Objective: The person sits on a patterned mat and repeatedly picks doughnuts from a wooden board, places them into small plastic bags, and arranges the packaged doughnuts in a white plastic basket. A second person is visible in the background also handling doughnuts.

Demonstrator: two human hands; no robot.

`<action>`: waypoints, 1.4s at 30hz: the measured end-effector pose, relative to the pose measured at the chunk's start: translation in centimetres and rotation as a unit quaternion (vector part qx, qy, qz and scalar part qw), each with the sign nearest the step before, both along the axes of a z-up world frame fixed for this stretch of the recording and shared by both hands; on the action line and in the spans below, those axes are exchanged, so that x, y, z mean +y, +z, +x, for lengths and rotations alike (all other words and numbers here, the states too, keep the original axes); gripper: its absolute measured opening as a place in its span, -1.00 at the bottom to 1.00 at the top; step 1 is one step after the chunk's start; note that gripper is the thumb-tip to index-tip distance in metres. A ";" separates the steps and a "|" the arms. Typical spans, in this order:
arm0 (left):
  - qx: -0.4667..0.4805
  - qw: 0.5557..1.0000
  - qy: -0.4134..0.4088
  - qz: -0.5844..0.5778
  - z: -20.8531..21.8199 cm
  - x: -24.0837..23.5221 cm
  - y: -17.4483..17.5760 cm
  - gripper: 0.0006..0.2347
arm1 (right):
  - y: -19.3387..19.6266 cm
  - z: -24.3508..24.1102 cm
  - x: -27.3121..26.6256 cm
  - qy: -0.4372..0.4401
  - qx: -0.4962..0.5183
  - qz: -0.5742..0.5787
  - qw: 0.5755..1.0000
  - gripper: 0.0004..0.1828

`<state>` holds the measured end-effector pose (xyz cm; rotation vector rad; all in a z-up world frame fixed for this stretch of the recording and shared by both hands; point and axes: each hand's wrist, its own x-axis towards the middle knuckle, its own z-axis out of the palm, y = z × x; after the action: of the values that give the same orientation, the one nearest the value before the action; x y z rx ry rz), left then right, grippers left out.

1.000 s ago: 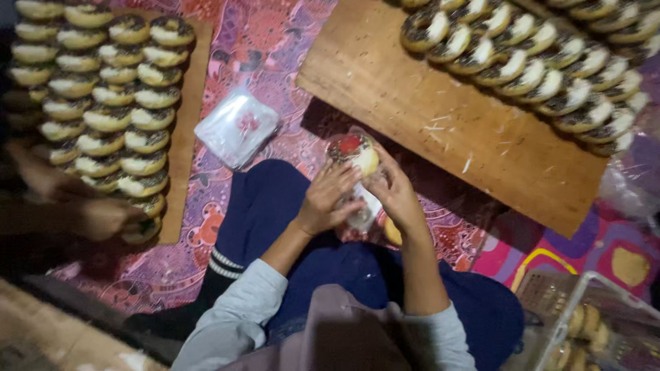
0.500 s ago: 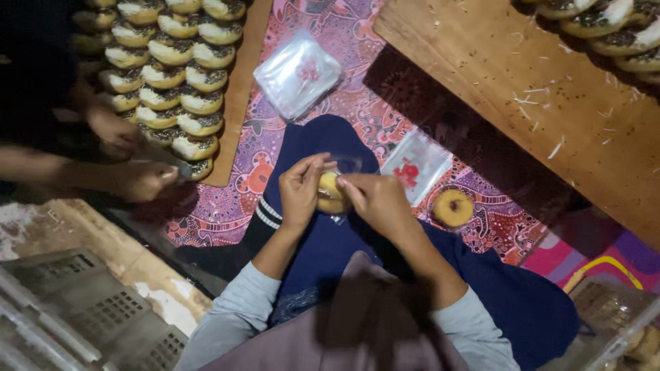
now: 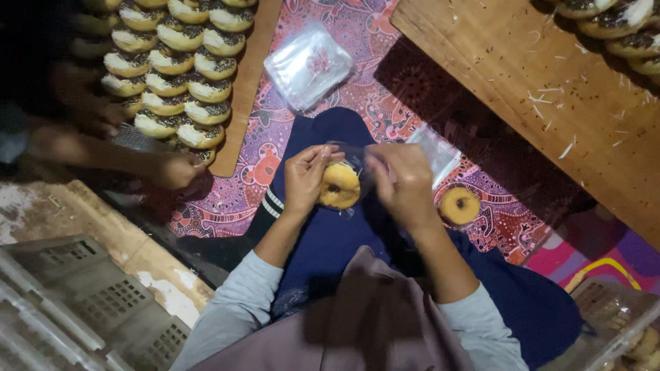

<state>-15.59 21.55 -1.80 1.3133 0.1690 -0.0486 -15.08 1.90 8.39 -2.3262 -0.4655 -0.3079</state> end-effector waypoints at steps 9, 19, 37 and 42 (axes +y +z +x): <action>-0.014 0.991 -0.022 0.133 -0.8 -0.3 0.7 -0.80 | -0.5 0.9 2.5 0.093 -0.031 0.043 0.994 -0.66; -0.015 0.986 0.007 0.165 -0.9 -1.2 4.1 -0.85 | -4.6 3.8 -4.9 -0.232 0.235 0.056 0.942 -0.66; 0.095 0.976 -0.026 -0.197 -3.3 0.4 -3.1 -0.56 | -10.9 -4.1 -1.0 -0.036 0.292 0.327 0.898 -0.62; -0.010 0.999 -0.017 0.026 -2.0 0.0 -0.4 -0.83 | -8.1 -1.7 -0.5 -0.114 0.200 0.295 0.927 -0.68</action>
<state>-17.56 21.52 -2.21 1.3677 0.1306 -0.0609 -16.79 1.44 0.33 -1.7781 0.1003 -0.0581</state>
